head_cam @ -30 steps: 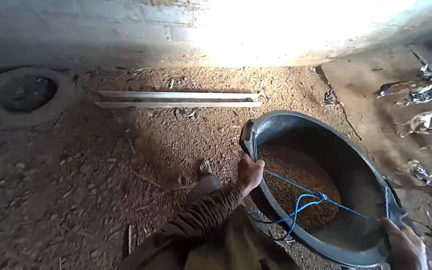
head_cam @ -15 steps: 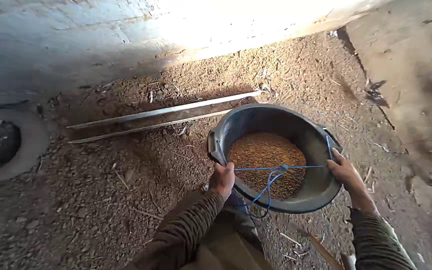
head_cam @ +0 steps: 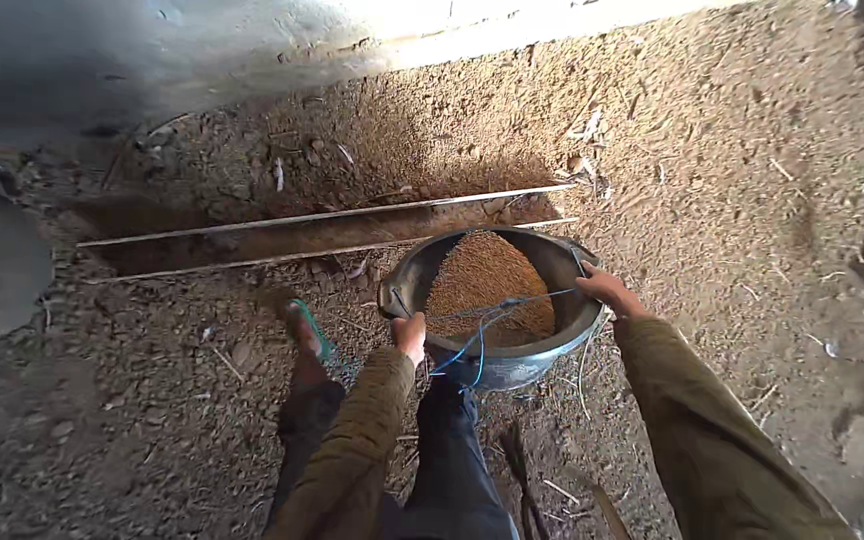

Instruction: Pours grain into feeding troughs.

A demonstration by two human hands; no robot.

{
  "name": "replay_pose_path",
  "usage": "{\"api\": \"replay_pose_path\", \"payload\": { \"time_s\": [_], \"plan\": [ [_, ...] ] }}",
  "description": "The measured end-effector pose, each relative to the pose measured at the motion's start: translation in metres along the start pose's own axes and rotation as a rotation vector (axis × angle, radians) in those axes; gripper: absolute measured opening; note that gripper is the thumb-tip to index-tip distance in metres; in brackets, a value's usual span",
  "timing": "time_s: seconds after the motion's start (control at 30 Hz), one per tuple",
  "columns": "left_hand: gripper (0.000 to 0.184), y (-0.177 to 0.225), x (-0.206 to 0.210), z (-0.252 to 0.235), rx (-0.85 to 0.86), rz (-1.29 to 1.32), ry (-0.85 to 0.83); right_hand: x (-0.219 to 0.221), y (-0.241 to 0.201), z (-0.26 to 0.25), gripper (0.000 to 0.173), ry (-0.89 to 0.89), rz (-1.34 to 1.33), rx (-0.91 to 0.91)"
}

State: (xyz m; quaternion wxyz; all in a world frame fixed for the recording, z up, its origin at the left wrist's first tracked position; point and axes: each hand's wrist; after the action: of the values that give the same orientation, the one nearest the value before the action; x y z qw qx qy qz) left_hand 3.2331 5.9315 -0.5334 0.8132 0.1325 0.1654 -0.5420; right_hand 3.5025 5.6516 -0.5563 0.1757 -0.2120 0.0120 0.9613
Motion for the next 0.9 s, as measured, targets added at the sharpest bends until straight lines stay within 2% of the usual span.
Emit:
{"api": "replay_pose_path", "payload": {
  "time_s": [0.13, 0.27, 0.47, 0.6, 0.73, 0.9],
  "plan": [
    [0.038, 0.049, -0.021, -0.048, -0.044, 0.011, -0.101, 0.002, -0.063, -0.040, 0.066, -0.052, 0.068, 0.065],
    [0.035, 0.075, -0.046, -0.091, -0.070, 0.050, -0.171, 0.017, -0.109, -0.060, 0.062, -0.089, 0.060, 0.111],
    [0.039, 0.074, -0.098, -0.148, -0.051, 0.066, -0.196, 0.062, -0.153, -0.066, 0.059, -0.144, 0.168, 0.131],
    [0.039, 0.068, -0.163, -0.175, -0.051, 0.030, -0.182, 0.111, -0.205, -0.044, 0.058, -0.177, 0.245, 0.153],
    [0.047, 0.054, -0.243, -0.200, -0.041, 0.082, -0.168, 0.172, -0.260, -0.027, 0.053, -0.203, 0.345, 0.109],
    [0.042, 0.021, -0.349, -0.243, -0.071, 0.120, -0.104, 0.265, -0.343, -0.002, 0.044, -0.288, 0.448, 0.071]
  ]
}}
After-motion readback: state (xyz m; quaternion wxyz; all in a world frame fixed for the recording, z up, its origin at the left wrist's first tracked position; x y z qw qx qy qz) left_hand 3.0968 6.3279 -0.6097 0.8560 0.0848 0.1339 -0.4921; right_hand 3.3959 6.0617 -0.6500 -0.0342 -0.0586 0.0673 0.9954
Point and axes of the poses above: each hand's wrist, its own z-axis away from the middle knuckle, its own x-axis out of the palm, y = z × x, and after that the axes turned 13 degrees about -z, right-handed
